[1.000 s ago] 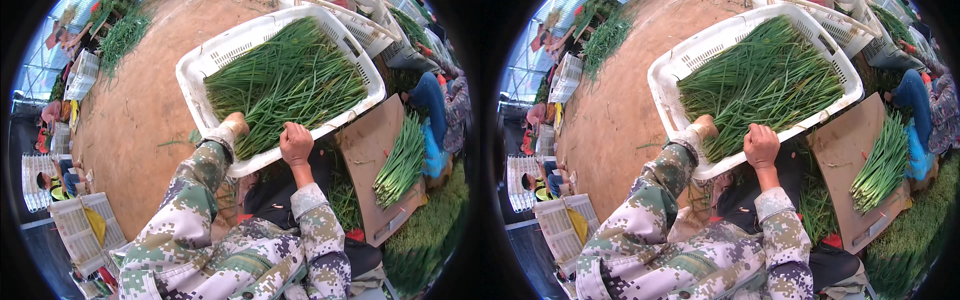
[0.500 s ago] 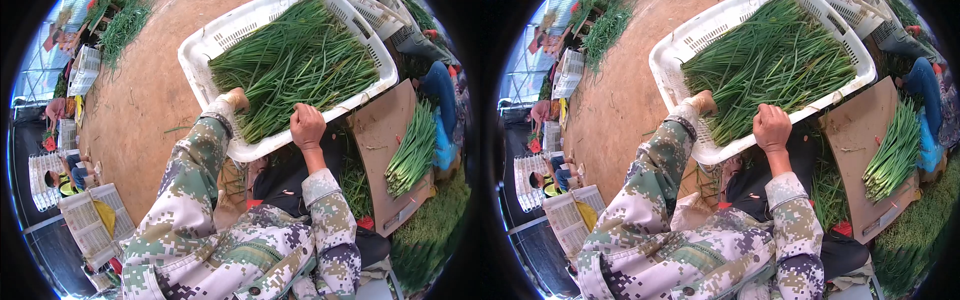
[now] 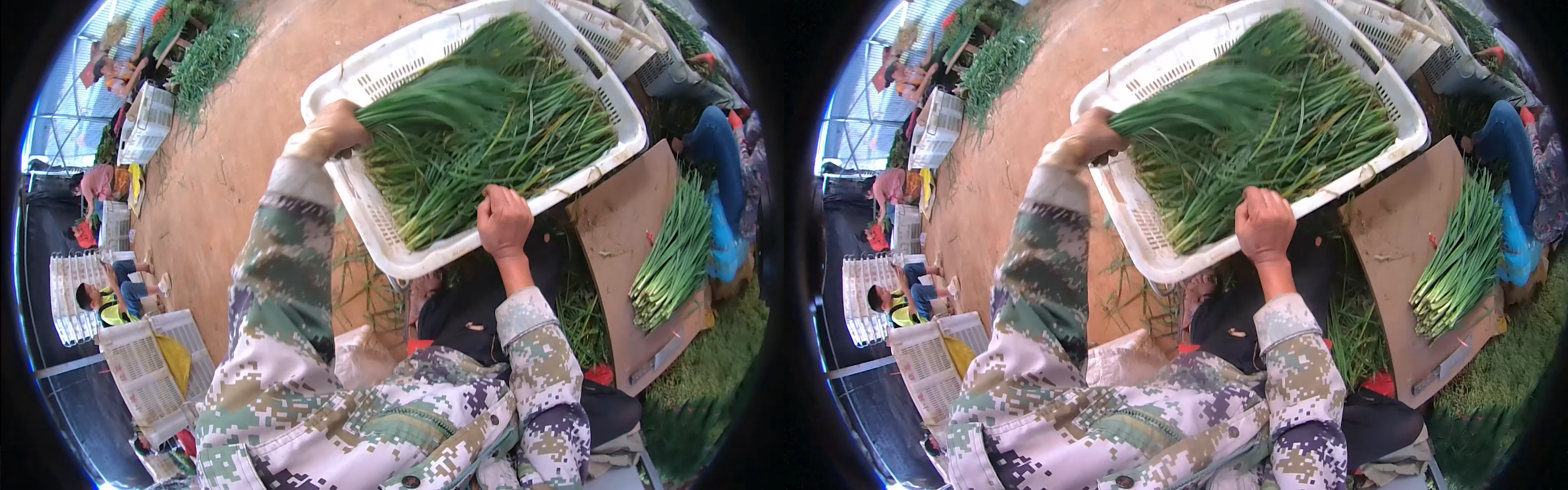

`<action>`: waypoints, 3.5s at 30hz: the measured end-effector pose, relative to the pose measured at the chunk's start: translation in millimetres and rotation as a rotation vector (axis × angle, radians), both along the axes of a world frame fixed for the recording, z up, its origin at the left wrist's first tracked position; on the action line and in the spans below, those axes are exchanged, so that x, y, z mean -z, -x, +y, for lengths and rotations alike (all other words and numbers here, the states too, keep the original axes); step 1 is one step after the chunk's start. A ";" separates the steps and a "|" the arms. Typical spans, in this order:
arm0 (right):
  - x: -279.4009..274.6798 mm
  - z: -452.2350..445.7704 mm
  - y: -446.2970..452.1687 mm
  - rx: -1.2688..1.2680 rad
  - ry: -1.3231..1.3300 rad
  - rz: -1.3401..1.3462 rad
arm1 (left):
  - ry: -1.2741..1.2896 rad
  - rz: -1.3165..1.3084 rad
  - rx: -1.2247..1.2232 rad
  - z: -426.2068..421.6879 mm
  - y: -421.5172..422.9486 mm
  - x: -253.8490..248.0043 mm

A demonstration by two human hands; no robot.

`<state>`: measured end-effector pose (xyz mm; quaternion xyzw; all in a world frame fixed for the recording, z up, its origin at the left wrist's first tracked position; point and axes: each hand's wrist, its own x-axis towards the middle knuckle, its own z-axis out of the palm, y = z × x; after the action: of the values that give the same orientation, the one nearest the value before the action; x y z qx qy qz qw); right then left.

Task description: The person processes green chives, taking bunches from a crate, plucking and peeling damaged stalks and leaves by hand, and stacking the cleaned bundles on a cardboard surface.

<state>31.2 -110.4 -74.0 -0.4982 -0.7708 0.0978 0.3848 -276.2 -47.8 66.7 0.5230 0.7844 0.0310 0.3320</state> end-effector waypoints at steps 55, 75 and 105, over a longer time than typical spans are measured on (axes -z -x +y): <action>-148.9 -99.5 -120.8 0.072 0.386 1.009 | 0.136 -1.901 -0.148 -162.5 -279.9 18.0; -131.6 -103.9 -129.5 0.097 0.374 1.177 | -0.102 -2.068 -0.255 -160.3 -299.6 18.4; -68.4 -236.7 -268.3 -0.126 1.075 -0.443 | -0.075 -2.121 -0.326 -130.8 -291.1 16.0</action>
<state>299.5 -347.1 -5.6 -0.5853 -0.7032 0.3912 -0.0991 14.9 -178.6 50.8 0.1281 0.1549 0.5372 0.8192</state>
